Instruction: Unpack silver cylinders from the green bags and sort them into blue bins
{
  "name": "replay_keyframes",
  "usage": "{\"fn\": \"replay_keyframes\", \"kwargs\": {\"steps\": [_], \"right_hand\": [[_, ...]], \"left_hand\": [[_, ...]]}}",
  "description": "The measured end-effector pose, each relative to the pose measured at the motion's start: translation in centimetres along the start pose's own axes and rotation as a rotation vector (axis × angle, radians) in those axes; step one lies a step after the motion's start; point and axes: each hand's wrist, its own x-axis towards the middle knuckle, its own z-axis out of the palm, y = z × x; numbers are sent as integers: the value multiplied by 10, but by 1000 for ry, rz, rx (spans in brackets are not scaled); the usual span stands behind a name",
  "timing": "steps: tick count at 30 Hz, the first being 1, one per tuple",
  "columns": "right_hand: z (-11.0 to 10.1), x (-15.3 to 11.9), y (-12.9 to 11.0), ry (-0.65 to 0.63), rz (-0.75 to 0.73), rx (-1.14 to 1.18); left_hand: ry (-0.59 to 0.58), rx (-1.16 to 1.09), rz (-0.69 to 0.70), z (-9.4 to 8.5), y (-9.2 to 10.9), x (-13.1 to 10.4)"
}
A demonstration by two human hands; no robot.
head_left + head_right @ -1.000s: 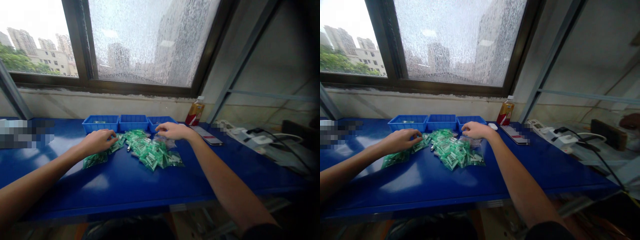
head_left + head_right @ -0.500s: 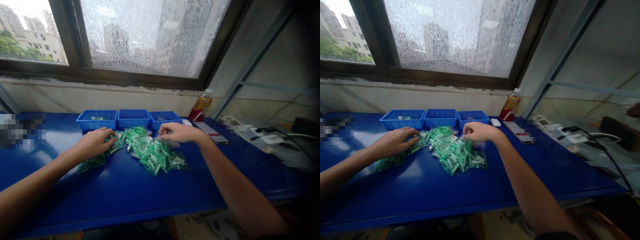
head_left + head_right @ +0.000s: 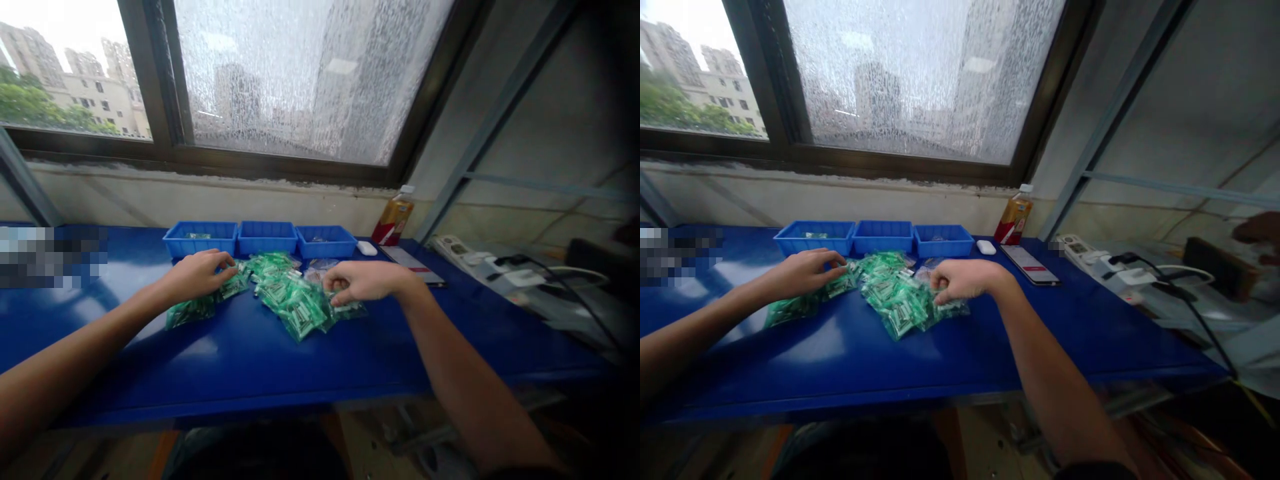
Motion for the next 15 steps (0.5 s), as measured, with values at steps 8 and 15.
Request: {"fn": "replay_keyframes", "kwargs": {"steps": [8,15], "right_hand": [[6,13,-13,829,-280,362],[57,40,-59,905,-692,-165]], "left_hand": [[153,-486,116,-15,50,-16],[-118,-1078,-14,-11,76,-27]]}}
